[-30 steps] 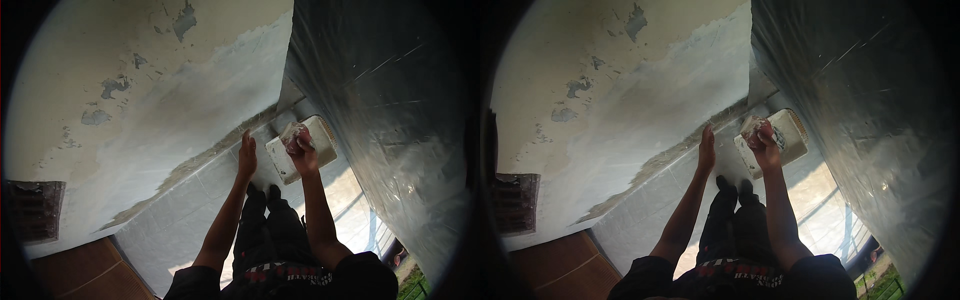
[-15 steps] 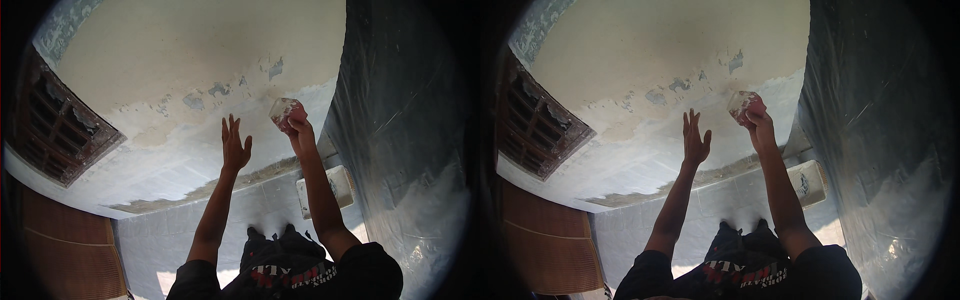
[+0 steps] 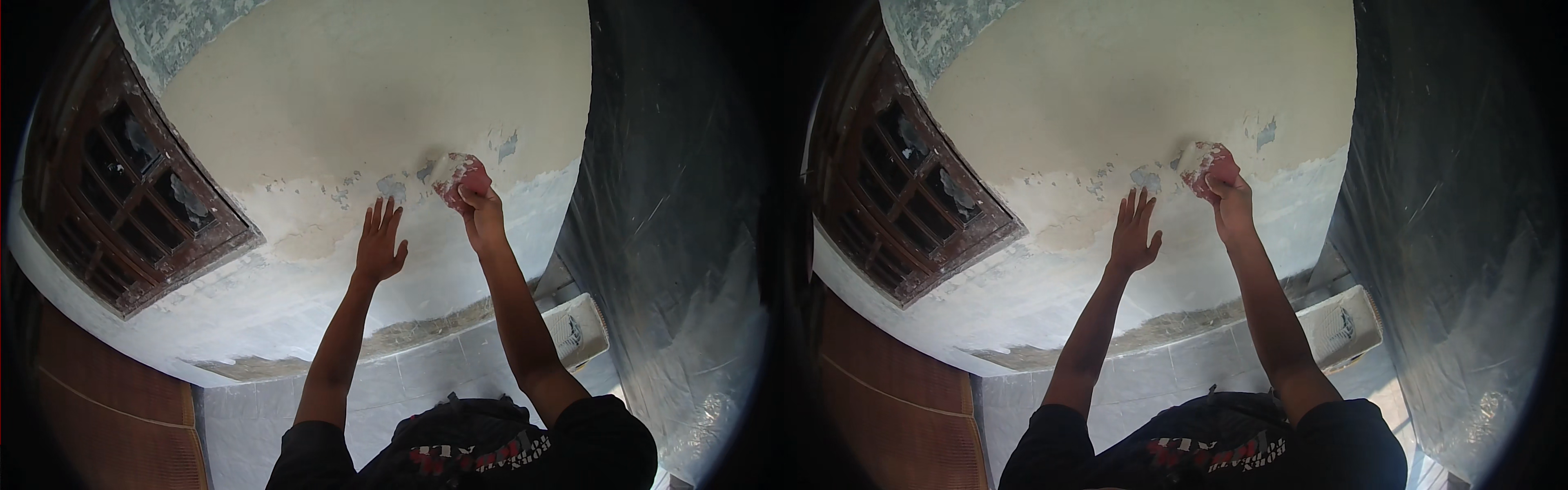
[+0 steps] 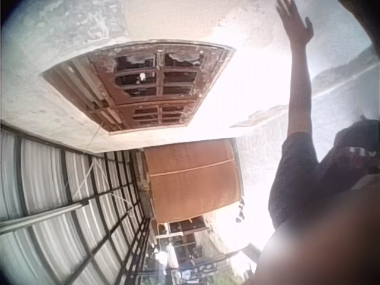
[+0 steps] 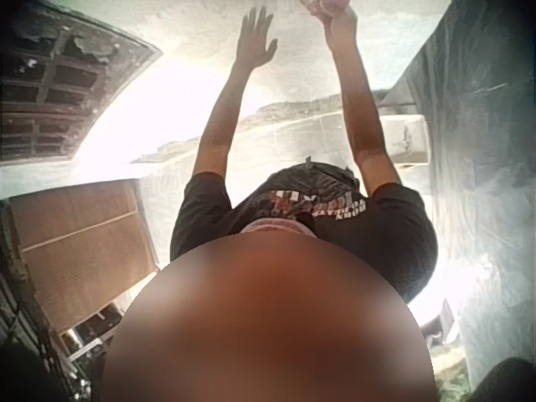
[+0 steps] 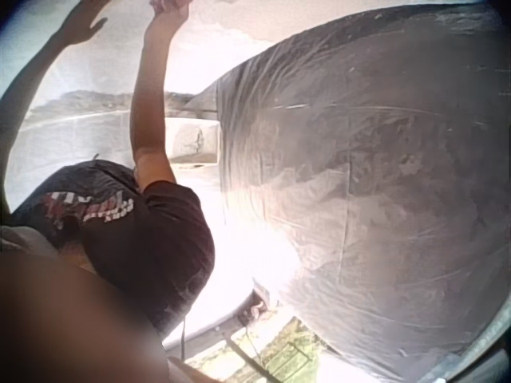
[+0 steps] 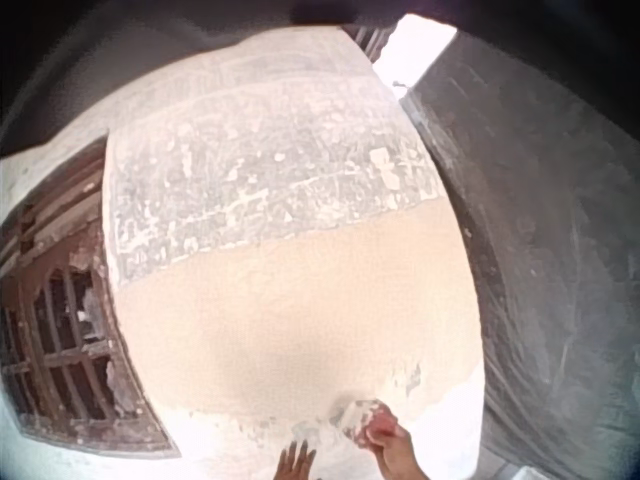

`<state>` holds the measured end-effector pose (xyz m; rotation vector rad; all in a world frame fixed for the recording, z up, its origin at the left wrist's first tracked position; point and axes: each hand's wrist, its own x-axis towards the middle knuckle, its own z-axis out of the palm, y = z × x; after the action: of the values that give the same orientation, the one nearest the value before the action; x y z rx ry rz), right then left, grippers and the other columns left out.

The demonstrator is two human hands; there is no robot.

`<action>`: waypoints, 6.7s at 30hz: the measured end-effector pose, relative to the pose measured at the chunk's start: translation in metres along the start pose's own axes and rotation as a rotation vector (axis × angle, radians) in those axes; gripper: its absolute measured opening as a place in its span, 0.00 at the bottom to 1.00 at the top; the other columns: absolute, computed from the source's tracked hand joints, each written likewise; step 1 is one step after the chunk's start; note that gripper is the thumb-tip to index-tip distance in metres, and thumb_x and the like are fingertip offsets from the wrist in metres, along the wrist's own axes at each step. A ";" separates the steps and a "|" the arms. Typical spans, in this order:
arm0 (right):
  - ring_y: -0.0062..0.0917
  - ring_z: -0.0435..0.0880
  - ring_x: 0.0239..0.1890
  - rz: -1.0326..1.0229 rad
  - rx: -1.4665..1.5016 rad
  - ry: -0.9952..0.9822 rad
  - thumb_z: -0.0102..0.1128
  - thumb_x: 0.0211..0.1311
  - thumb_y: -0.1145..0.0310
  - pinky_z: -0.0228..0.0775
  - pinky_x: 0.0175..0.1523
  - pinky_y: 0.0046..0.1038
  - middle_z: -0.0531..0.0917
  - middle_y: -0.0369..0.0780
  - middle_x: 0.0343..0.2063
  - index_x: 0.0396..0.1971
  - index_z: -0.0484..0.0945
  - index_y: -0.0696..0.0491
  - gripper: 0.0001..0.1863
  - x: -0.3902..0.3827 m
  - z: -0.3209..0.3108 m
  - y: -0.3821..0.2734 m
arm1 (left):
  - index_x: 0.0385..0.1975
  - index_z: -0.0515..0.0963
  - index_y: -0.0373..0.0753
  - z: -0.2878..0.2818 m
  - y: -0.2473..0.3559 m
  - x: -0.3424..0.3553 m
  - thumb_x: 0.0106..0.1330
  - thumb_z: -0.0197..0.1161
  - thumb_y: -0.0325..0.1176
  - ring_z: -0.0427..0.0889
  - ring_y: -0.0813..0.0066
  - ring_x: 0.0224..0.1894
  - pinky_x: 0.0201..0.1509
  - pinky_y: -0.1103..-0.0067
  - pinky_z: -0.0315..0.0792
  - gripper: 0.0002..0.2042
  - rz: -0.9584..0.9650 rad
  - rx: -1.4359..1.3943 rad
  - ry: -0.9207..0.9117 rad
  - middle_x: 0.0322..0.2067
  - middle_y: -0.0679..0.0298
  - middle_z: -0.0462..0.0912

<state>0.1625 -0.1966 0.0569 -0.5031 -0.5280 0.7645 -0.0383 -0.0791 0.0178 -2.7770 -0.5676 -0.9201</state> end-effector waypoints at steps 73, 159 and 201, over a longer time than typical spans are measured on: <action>0.32 0.73 0.66 -1.021 -1.409 0.340 0.49 0.40 0.90 0.51 0.63 0.36 0.82 0.39 0.56 0.57 0.79 0.50 0.38 0.072 -0.030 0.060 | 0.58 0.76 0.41 0.040 -0.064 0.050 0.61 0.53 0.36 0.66 0.65 0.71 0.78 0.63 0.45 0.24 0.499 0.288 0.048 0.67 0.64 0.72; 0.37 0.70 0.69 -1.009 -1.320 0.313 0.49 0.44 0.90 0.46 0.71 0.39 0.79 0.41 0.61 0.59 0.78 0.50 0.37 0.057 -0.057 0.033 | 0.57 0.77 0.44 0.047 -0.066 0.047 0.60 0.55 0.37 0.63 0.66 0.72 0.77 0.61 0.46 0.23 0.462 0.323 0.091 0.68 0.68 0.71; 0.40 0.86 0.33 0.265 -1.557 0.295 0.55 0.63 0.77 0.75 0.42 0.37 0.86 0.49 0.32 0.51 0.83 0.49 0.18 -0.203 -0.273 0.086 | 0.63 0.65 0.32 0.175 0.143 -0.113 0.58 0.54 0.25 0.50 0.48 0.76 0.78 0.52 0.42 0.29 0.098 -0.523 -0.316 0.72 0.49 0.59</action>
<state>0.1625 -0.3587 -0.2542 -2.1205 -0.7182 0.3715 0.0304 -0.1975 -0.1947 -3.4202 -0.2470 -0.6882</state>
